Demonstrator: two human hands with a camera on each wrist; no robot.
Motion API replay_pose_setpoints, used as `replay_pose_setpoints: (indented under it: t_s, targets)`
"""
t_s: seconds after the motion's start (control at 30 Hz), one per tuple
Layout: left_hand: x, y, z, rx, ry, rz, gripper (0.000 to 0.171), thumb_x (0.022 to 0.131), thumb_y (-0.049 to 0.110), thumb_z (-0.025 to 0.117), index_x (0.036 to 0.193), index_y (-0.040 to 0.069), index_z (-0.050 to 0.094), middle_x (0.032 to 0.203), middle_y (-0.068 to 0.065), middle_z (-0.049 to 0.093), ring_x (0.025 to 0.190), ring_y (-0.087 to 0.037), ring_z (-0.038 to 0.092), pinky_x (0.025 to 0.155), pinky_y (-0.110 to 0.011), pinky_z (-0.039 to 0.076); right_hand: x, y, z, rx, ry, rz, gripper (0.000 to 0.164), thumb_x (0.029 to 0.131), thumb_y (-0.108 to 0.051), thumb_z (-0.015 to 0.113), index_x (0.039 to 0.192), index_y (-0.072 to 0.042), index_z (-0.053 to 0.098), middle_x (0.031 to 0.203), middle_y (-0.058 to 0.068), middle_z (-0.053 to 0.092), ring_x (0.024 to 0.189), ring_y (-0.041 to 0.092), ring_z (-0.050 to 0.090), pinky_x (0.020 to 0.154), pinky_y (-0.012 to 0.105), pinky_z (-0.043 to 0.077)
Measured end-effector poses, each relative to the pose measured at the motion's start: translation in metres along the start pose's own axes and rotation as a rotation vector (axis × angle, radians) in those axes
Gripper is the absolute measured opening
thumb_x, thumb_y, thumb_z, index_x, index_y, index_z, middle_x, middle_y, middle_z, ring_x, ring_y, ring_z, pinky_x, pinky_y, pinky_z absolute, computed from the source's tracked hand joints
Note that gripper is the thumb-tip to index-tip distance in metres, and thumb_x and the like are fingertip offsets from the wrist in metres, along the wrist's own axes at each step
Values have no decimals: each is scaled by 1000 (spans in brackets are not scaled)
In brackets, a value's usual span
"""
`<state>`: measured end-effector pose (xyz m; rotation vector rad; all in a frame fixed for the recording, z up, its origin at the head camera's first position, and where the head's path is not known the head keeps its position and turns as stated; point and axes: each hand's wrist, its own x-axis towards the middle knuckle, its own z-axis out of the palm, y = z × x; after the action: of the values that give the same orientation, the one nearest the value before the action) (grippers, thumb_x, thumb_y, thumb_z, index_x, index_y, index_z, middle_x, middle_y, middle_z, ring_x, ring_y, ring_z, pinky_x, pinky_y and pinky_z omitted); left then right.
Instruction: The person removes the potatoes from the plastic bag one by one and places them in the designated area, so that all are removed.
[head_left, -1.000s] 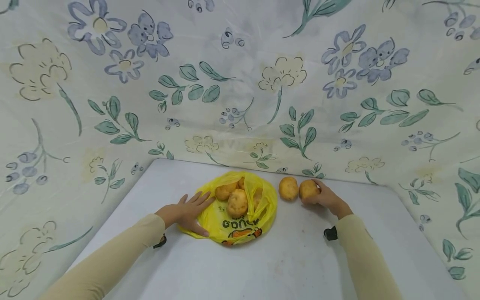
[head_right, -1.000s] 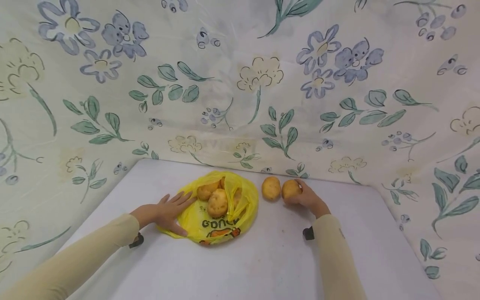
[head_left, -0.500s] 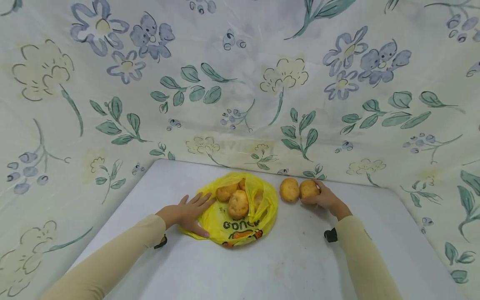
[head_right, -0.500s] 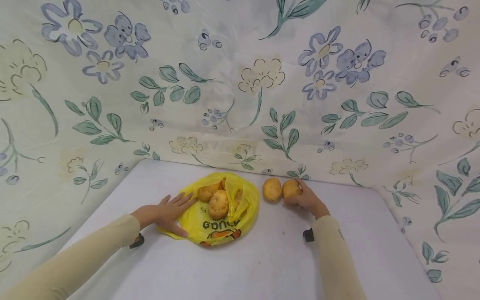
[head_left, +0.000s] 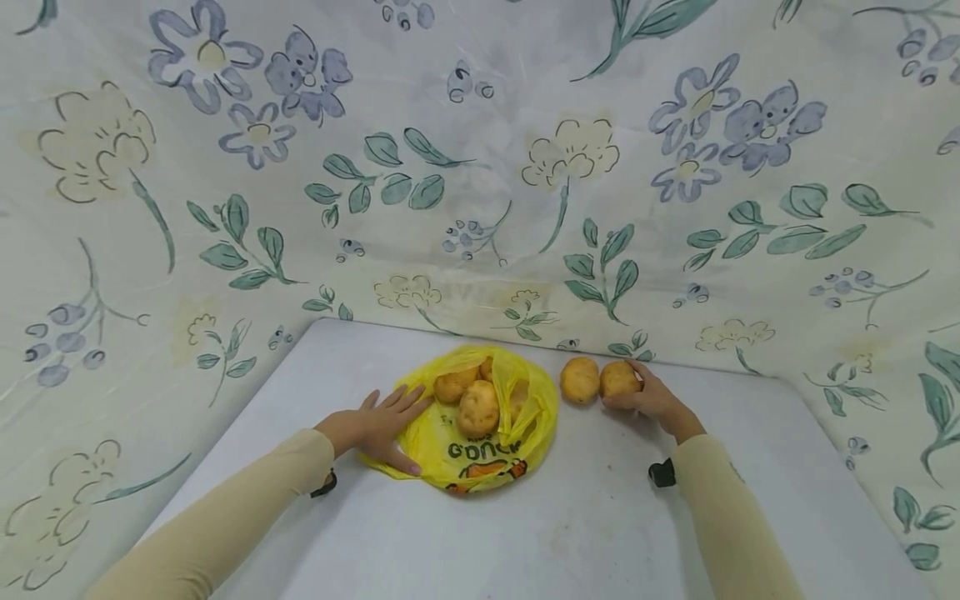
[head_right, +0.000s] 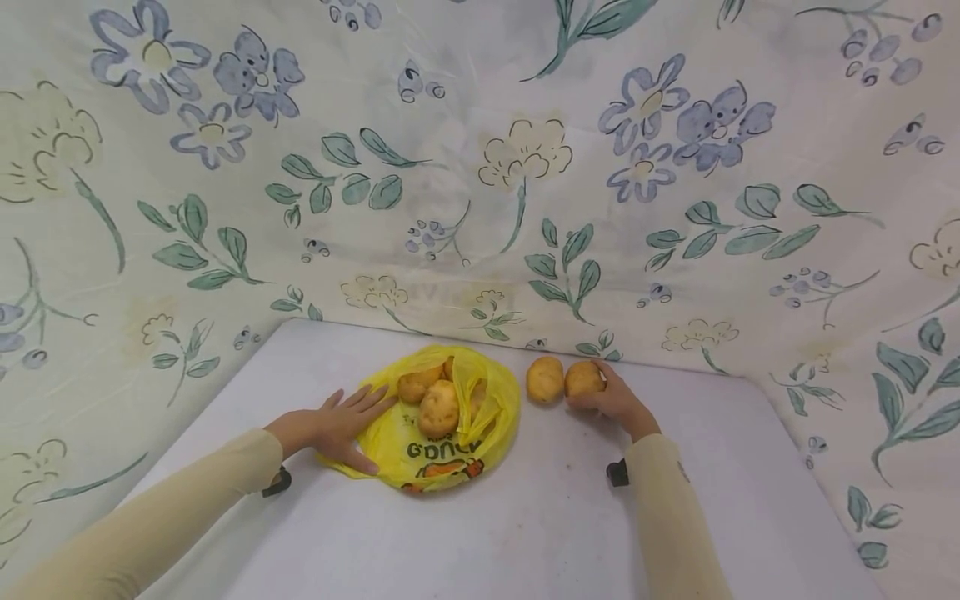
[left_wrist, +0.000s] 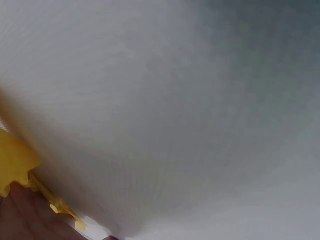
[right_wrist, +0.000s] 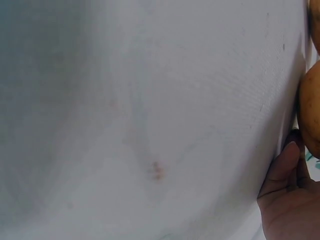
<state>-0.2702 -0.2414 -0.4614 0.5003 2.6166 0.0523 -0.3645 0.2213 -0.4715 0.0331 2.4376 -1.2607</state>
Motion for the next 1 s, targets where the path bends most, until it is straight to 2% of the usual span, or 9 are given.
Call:
replay_pose_setpoints:
  t_s: [0.4, 1.0]
  targets:
    - [2, 2, 0, -4, -5, -4, 125, 69, 83, 63, 160, 16, 10, 168, -11, -1, 154, -39, 0, 117, -69, 2, -2, 3, -6, 11, -20, 19, 113, 80, -41, 80, 160, -16, 4, 153, 29, 27, 130, 42, 39, 111, 59, 33]
    - [0, 1, -6, -10, -28, -6, 124, 71, 81, 64, 160, 15, 10, 168, -12, -2, 153, -40, 0, 117, -69, 1, -3, 1, -6, -4, -35, 24, 110, 81, -39, 80, 159, -14, 6, 154, 30, 26, 135, 44, 35, 114, 61, 29]
